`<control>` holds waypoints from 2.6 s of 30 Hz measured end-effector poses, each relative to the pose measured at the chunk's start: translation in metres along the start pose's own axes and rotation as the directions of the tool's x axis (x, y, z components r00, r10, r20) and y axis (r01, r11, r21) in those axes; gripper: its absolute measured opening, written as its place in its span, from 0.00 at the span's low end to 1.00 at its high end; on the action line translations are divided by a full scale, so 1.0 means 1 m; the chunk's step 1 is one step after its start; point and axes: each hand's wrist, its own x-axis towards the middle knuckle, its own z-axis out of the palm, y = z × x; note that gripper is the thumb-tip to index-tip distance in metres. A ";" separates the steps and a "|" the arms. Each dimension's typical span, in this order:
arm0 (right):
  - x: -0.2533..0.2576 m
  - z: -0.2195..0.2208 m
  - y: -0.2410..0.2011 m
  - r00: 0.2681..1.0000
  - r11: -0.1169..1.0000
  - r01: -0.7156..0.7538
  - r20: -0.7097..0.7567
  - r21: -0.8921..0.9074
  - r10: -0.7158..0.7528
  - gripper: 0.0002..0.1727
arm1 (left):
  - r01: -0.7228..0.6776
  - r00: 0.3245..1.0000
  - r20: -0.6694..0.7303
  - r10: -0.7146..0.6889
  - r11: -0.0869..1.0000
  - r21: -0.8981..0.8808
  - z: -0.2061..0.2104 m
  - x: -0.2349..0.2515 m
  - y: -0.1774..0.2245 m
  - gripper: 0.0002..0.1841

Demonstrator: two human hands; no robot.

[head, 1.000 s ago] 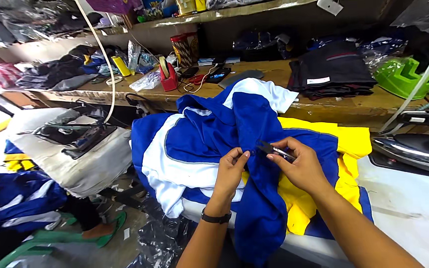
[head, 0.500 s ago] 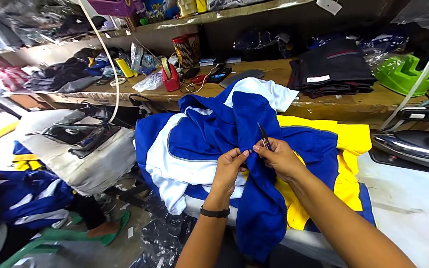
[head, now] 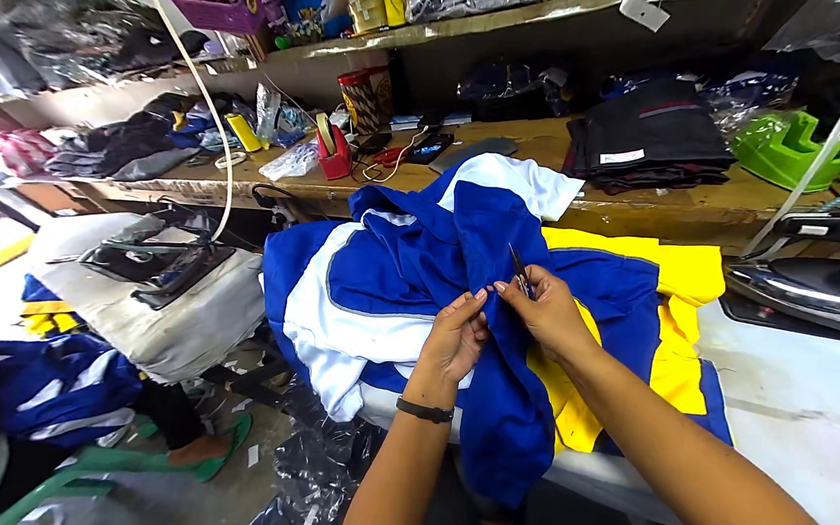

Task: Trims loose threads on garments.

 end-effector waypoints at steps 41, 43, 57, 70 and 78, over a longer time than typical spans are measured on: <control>0.103 -0.063 -0.087 0.491 0.385 0.833 0.852 -0.397 -0.182 0.08 | 0.147 0.967 0.140 -0.213 0.916 0.374 -0.008 0.027 0.038 0.16; 0.102 -0.065 -0.089 0.497 0.425 0.815 0.851 -0.393 -0.166 0.09 | 0.152 0.968 0.132 -0.214 0.916 0.371 -0.008 0.026 0.038 0.16; 0.101 -0.059 -0.088 0.483 0.403 0.820 0.870 -0.408 -0.102 0.07 | 0.168 0.968 0.114 -0.224 0.913 0.371 -0.004 0.026 0.036 0.16; 0.100 -0.057 -0.094 0.528 0.435 0.767 0.849 -0.472 -0.008 0.07 | 0.166 0.969 0.108 -0.222 0.910 0.380 -0.003 0.026 0.036 0.17; 0.103 -0.066 -0.083 0.530 0.593 0.709 0.844 -0.383 -0.088 0.08 | 0.133 0.975 0.114 -0.191 0.911 0.391 -0.005 0.024 0.037 0.15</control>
